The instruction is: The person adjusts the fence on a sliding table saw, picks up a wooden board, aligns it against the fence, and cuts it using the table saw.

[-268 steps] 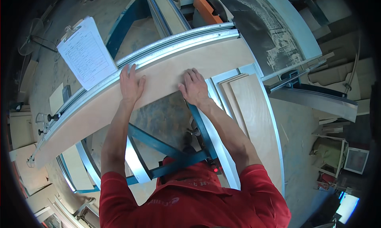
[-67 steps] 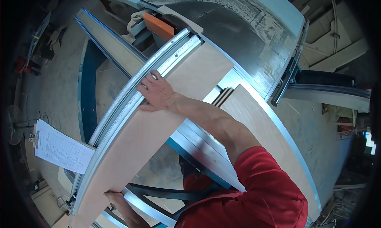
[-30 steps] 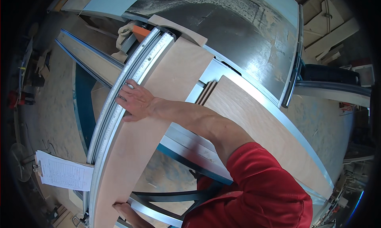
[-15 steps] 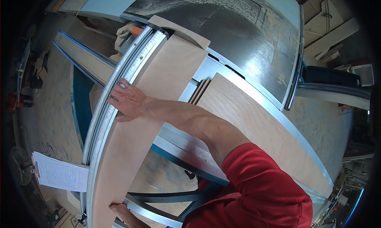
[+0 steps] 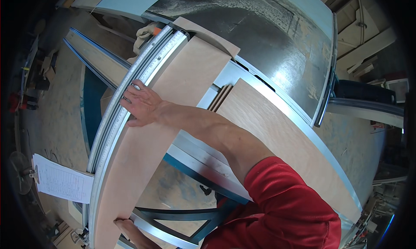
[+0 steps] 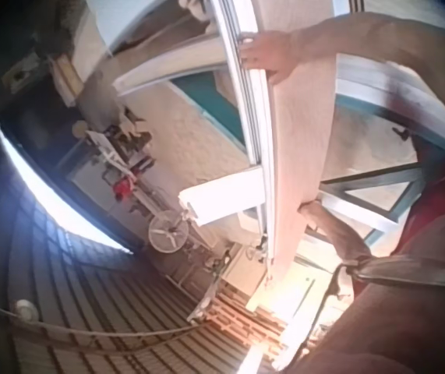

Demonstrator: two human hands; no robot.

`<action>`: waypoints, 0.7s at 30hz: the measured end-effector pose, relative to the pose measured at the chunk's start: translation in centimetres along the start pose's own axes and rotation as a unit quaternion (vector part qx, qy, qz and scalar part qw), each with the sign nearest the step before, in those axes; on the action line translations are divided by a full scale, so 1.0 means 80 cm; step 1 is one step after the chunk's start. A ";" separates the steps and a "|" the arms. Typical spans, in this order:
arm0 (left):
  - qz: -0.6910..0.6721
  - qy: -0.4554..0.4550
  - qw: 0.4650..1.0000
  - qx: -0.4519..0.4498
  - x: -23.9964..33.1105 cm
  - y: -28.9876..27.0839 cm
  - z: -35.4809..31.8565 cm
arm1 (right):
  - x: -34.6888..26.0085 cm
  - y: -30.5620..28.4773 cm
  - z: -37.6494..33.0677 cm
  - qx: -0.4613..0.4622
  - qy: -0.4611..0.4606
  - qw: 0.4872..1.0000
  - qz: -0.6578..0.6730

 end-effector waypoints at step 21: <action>-0.025 0.021 0.991 -0.132 -0.026 0.045 -0.088 | 0.033 -0.005 -0.020 -0.094 0.056 0.993 -0.055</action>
Point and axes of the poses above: each hand's wrist, its own z-axis towards the middle knuckle, its own y-axis out of the palm, x = y × z, the point moved 4 cm from there along z, towards the middle knuckle, and after that the axes turned 12 degrees about y, right-handed, at the moved point
